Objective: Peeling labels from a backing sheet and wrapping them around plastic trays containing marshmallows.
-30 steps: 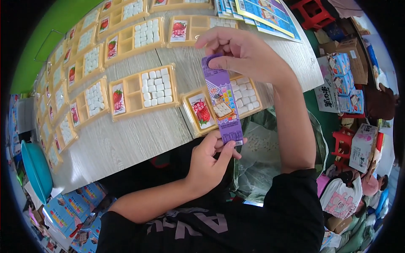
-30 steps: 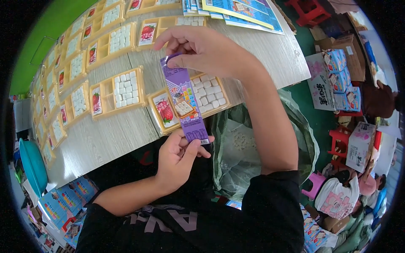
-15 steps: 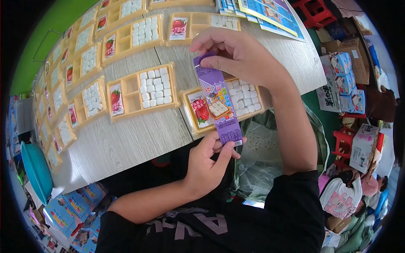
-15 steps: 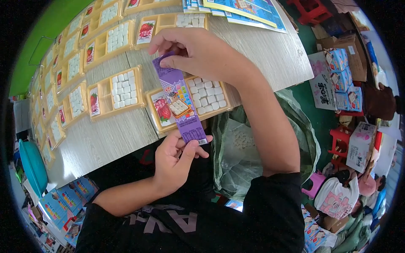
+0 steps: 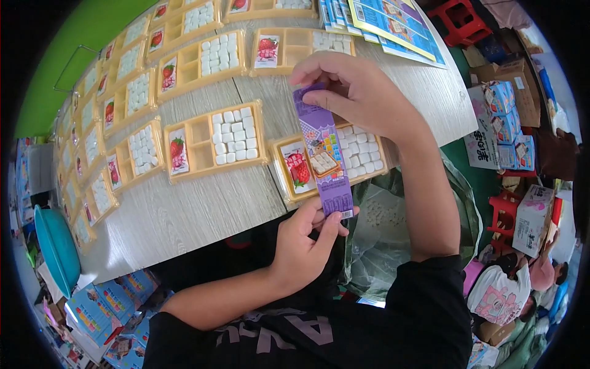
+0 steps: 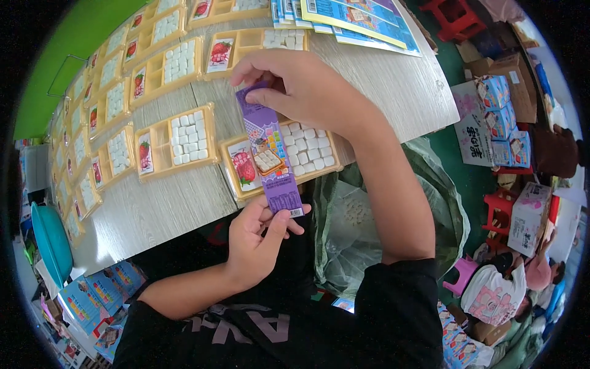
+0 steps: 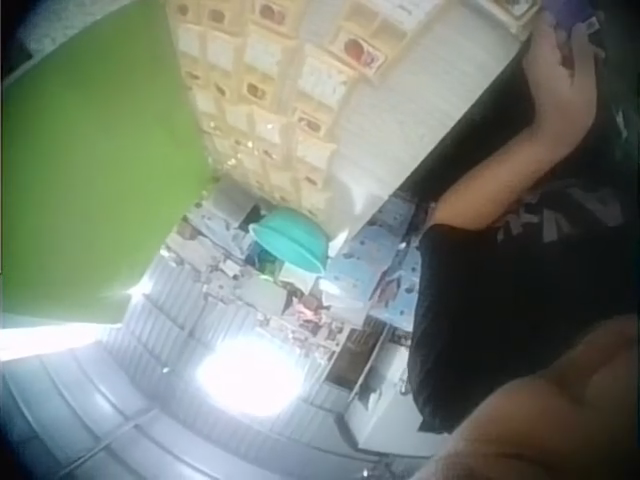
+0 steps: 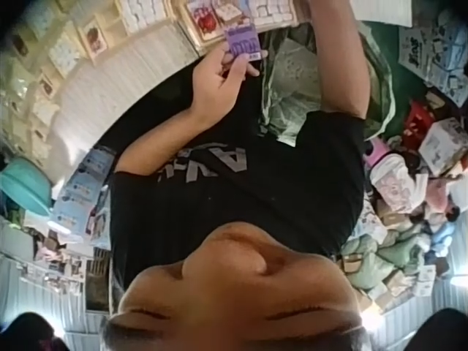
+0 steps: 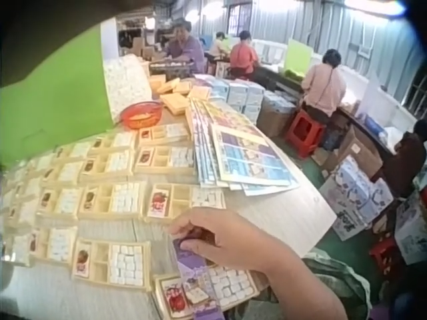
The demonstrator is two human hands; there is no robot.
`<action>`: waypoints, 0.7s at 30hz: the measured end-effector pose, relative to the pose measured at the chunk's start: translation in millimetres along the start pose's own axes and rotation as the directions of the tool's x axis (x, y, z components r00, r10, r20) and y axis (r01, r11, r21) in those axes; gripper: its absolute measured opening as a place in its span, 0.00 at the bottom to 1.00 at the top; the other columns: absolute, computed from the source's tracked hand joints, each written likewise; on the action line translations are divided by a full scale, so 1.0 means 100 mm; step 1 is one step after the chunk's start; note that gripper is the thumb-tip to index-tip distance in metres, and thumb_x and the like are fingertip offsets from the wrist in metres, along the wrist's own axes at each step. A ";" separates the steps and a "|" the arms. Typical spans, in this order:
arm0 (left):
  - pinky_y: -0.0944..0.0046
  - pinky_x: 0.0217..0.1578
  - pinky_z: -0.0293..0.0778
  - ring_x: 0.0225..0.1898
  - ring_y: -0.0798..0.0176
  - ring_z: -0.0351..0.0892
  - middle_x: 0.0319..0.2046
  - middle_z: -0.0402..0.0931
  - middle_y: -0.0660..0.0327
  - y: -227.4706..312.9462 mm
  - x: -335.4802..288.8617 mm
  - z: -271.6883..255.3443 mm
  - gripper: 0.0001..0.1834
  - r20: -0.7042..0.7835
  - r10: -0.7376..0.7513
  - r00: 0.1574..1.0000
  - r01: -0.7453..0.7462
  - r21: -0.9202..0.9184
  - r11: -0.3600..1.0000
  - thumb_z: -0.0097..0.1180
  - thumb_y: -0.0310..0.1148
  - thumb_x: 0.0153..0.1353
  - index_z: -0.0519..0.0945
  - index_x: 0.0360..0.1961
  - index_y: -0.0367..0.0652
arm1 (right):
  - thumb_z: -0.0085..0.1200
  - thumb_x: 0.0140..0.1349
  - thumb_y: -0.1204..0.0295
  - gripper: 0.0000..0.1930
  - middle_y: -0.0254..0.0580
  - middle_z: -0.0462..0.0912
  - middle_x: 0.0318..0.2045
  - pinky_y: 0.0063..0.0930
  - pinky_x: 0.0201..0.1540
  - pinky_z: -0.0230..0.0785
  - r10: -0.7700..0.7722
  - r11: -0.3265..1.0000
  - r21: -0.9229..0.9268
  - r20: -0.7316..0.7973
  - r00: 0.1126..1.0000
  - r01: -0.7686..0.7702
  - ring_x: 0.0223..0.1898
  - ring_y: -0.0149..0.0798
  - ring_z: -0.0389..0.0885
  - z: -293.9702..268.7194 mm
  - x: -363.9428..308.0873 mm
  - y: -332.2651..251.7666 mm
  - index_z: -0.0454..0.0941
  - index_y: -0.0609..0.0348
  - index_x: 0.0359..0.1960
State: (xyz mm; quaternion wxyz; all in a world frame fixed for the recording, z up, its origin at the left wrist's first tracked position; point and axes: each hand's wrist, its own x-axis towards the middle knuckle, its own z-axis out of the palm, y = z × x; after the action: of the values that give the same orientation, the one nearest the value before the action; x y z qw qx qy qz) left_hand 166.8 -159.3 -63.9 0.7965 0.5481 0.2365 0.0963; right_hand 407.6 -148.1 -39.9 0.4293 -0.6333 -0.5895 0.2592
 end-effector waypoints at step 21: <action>0.72 0.31 0.73 0.31 0.73 0.81 0.51 0.83 0.59 -0.13 -0.13 0.02 0.12 -0.002 -0.097 0.995 0.096 -0.051 0.994 0.44 0.29 0.76 0.73 0.54 0.36 | 0.62 0.60 0.74 0.16 0.44 0.83 0.34 0.39 0.42 0.75 -0.125 0.943 -0.318 -0.056 0.991 0.101 0.37 0.48 0.82 0.20 -0.05 -0.07 0.78 0.55 0.50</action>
State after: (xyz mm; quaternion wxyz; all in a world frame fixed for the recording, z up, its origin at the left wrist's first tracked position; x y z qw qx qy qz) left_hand 154.8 -171.2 -71.7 0.8133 0.5154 0.2621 0.0650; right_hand 386.4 -148.9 -45.2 0.3592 -0.6680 -0.6418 0.1130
